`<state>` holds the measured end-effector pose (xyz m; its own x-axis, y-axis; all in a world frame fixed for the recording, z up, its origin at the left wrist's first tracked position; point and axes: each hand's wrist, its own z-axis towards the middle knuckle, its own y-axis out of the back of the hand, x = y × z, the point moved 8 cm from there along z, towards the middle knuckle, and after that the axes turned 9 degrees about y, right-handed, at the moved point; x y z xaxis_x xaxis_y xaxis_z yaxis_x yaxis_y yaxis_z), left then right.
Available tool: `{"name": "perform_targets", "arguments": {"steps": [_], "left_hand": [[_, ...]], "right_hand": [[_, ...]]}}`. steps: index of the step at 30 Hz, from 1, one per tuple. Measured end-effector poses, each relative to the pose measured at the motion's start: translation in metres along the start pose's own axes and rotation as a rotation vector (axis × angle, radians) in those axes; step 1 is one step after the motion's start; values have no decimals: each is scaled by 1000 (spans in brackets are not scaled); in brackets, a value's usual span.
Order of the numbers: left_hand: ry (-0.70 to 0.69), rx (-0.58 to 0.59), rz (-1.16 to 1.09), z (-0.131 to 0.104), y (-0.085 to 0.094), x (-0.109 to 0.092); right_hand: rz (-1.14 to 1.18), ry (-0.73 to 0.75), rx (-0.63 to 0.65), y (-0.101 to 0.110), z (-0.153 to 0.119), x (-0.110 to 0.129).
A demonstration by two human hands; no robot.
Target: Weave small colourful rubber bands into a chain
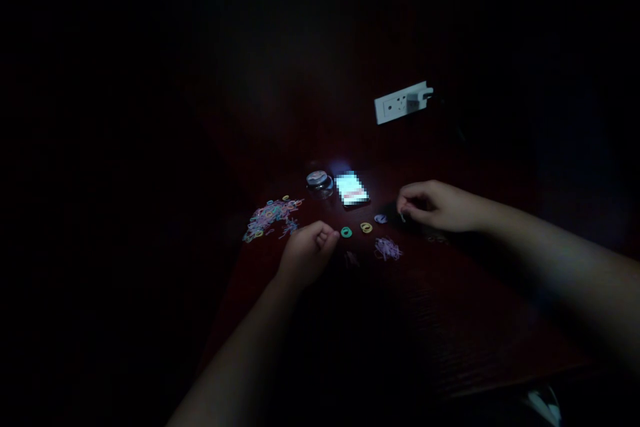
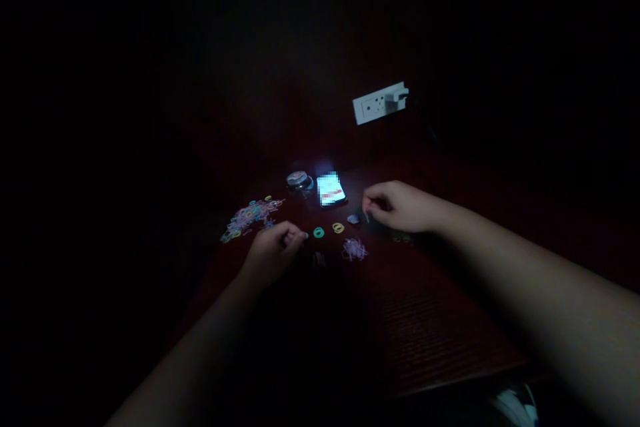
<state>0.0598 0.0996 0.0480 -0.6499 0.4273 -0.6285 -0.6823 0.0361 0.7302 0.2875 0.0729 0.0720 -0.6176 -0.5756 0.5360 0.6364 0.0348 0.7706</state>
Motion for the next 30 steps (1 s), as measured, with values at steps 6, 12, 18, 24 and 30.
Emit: {"name": "perform_targets", "arguments": {"steps": [6, 12, 18, 24, 30], "left_hand": [[80, -38, -27, 4, 11, 19], [81, -77, -68, 5, 16, 28], [107, -123, -140, 9, 21, 40], [106, -152, -147, 10, 25, 44], [131, -169, -161, 11, 27, 49]], "right_hand": [[19, -120, 122, 7, -7, -20], [16, -247, 271, 4, -18, -40], [-77, -326, 320, 3, -22, -51], [-59, -313, 280, -2, -22, -58], [6, -293, 255, -2, -20, -54]]}}
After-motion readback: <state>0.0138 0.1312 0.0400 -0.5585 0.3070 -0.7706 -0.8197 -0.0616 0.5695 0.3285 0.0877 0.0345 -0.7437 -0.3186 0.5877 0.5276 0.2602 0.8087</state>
